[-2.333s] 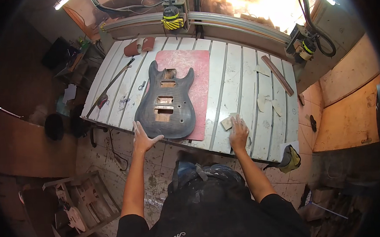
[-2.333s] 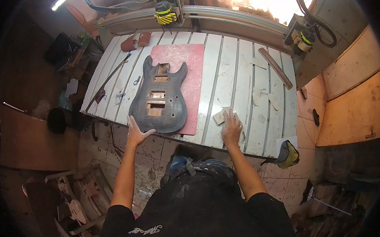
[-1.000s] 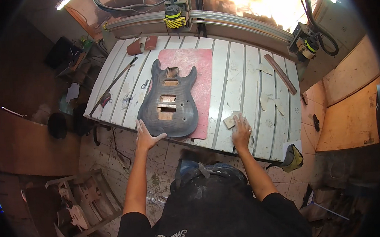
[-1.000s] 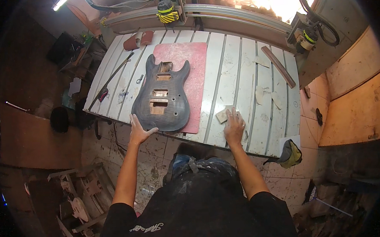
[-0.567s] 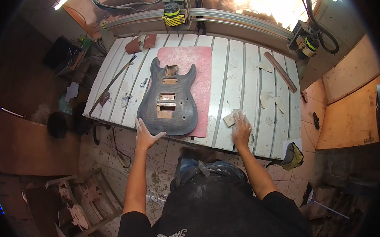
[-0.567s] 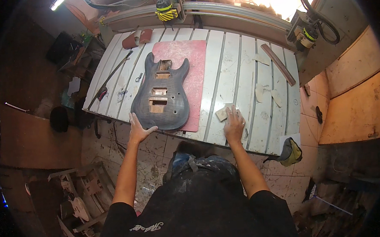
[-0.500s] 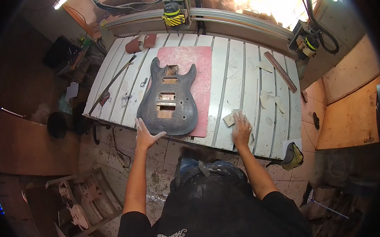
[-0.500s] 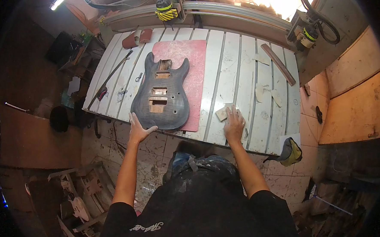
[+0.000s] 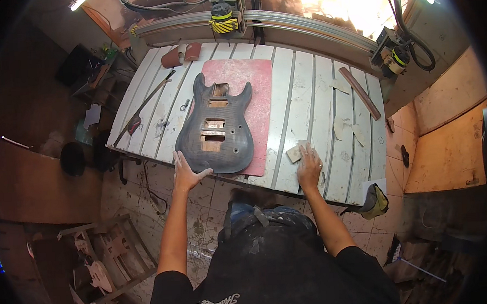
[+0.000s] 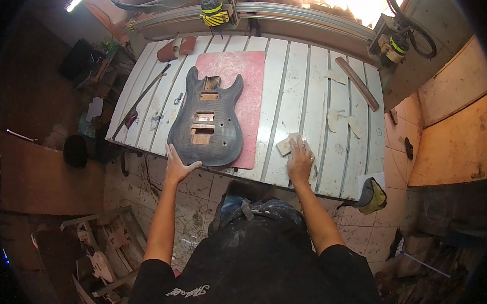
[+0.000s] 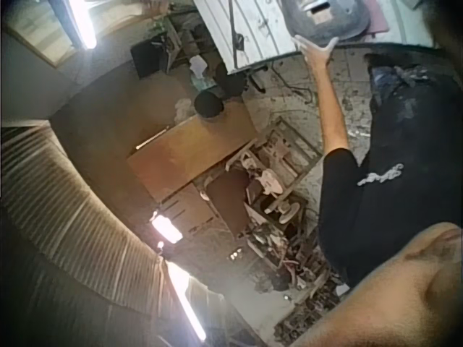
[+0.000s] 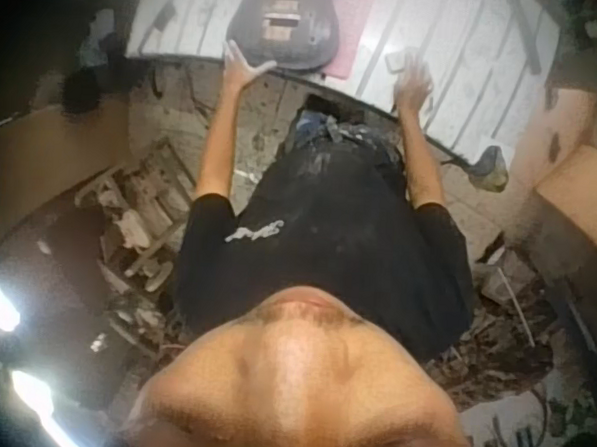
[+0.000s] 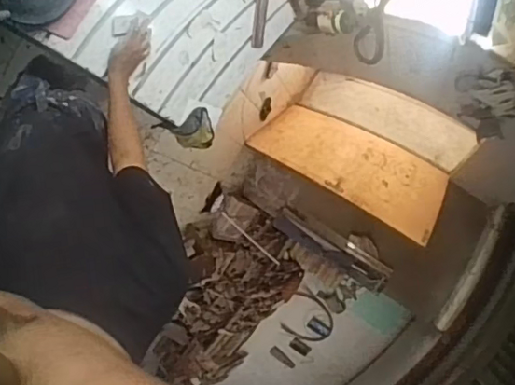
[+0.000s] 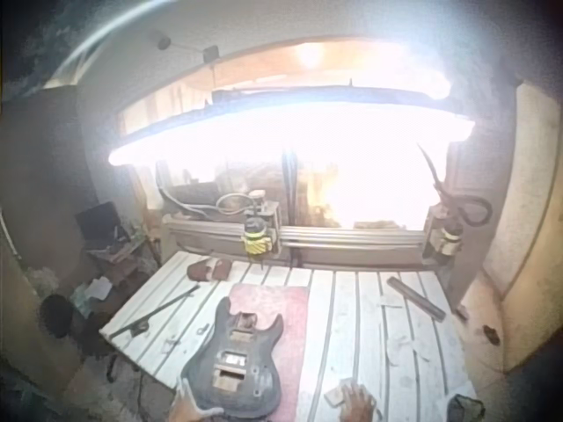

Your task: The person sands the surfaces and edges of a wooden electric guitar body using a sanding block, frequently turning the guitar over and changing the angle to reach different sides.

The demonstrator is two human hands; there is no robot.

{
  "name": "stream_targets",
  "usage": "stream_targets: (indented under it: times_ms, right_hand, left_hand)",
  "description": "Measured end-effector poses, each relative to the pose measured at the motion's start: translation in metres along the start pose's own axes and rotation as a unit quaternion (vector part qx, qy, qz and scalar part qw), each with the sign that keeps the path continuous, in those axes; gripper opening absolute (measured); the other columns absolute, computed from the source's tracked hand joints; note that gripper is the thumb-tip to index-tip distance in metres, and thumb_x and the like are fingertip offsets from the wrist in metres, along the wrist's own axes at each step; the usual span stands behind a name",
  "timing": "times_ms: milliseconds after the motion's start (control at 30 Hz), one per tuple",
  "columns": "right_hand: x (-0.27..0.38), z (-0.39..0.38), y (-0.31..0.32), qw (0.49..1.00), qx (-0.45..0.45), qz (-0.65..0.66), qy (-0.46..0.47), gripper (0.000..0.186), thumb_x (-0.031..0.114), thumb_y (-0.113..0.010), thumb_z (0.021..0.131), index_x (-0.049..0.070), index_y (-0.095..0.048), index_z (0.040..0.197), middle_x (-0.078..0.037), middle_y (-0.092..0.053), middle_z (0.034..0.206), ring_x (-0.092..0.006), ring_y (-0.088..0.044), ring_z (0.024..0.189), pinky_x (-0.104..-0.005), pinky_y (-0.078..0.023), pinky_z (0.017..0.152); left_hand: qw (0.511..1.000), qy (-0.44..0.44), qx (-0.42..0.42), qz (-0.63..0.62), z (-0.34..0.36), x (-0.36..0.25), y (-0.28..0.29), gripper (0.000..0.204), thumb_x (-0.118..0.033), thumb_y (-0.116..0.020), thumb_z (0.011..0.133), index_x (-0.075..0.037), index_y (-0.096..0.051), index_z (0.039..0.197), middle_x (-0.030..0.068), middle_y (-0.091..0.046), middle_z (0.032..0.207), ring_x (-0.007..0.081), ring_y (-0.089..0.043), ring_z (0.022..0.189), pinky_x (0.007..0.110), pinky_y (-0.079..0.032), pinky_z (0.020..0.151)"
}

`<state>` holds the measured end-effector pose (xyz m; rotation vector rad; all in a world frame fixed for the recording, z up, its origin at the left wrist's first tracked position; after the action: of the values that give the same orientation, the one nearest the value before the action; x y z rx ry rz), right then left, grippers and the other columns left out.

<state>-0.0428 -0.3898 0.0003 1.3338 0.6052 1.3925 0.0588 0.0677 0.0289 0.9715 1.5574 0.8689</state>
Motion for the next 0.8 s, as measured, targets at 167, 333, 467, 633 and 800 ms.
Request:
stream_targets:
  times_ms: [167, 333, 467, 633, 800]
  right_hand:
    - [-0.0012, 0.0000, 0.0005, 1.000, -0.002, 0.001, 0.000, 0.063, 0.002, -0.056, 0.086, 0.015, -0.056, 0.148, -0.010, -0.047, 0.160, -0.0354, -0.045, 0.141, -0.0512, -0.034, 0.116]
    - [-0.0008, 0.0005, 0.0002, 1.000, -0.006, 0.004, 0.001, 0.061, 0.003, -0.055, 0.087, 0.015, -0.057, 0.147, -0.010, -0.048, 0.159, -0.0352, -0.046, 0.141, -0.0508, -0.034, 0.115]
    - [-0.0012, 0.0004, 0.0011, 1.000, -0.011, -0.001, 0.002, 0.059, 0.003, -0.054, 0.088, 0.015, -0.058, 0.145, -0.010, -0.049, 0.159, -0.0351, -0.046, 0.141, -0.0508, -0.035, 0.115]
    - [-0.0009, 0.0009, -0.0001, 1.000, -0.013, -0.001, 0.006, 0.058, 0.004, -0.054, 0.088, 0.014, -0.059, 0.145, -0.011, -0.048, 0.159, -0.0352, -0.046, 0.141, -0.0512, -0.034, 0.115]
    - [-0.0023, 0.0001, -0.0009, 1.000, -0.005, 0.000, 0.005, 0.060, 0.004, -0.055, 0.087, 0.015, -0.057, 0.146, -0.010, -0.047, 0.160, -0.0355, -0.045, 0.141, -0.0520, -0.033, 0.115]
  left_hand:
    - [1.000, 0.000, -0.002, 0.007, 0.0005, -0.0008, -0.0010, 0.156, -0.077, -0.085, 0.060, 0.006, -0.002, 0.163, 0.0280, 0.000, 0.172, 0.0426, -0.019, 0.157, 0.054, -0.032, 0.122]
    - [1.000, -0.005, -0.007, 0.005, 0.0014, -0.0002, -0.0011, 0.156, -0.077, -0.085, 0.060, 0.006, -0.003, 0.163, 0.0276, 0.000, 0.172, 0.0424, -0.019, 0.157, 0.054, -0.032, 0.122]
    - [1.000, 0.002, 0.002, 0.005, 0.0013, -0.0012, -0.0018, 0.156, -0.078, -0.085, 0.060, 0.005, -0.002, 0.163, 0.0273, 0.001, 0.172, 0.0420, -0.018, 0.158, 0.055, -0.033, 0.122]
    - [1.000, -0.002, -0.001, 0.004, 0.0016, 0.0014, -0.0020, 0.157, -0.078, -0.084, 0.059, 0.005, -0.001, 0.163, 0.0264, 0.002, 0.172, 0.0411, -0.017, 0.158, 0.058, -0.033, 0.121]
    - [1.000, 0.007, 0.012, 0.013, -0.0010, -0.0036, 0.0016, 0.156, -0.081, -0.082, 0.061, 0.005, -0.001, 0.164, 0.0262, 0.002, 0.172, 0.0416, -0.015, 0.158, 0.059, -0.029, 0.122]
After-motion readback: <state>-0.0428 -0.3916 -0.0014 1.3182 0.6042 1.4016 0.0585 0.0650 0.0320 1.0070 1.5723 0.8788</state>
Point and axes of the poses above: each hand's wrist, its own z-axis towards the middle knuckle, its own y-axis out of the back of the hand, x = y × z, the point moved 7 cm from there along z, towards the middle knuckle
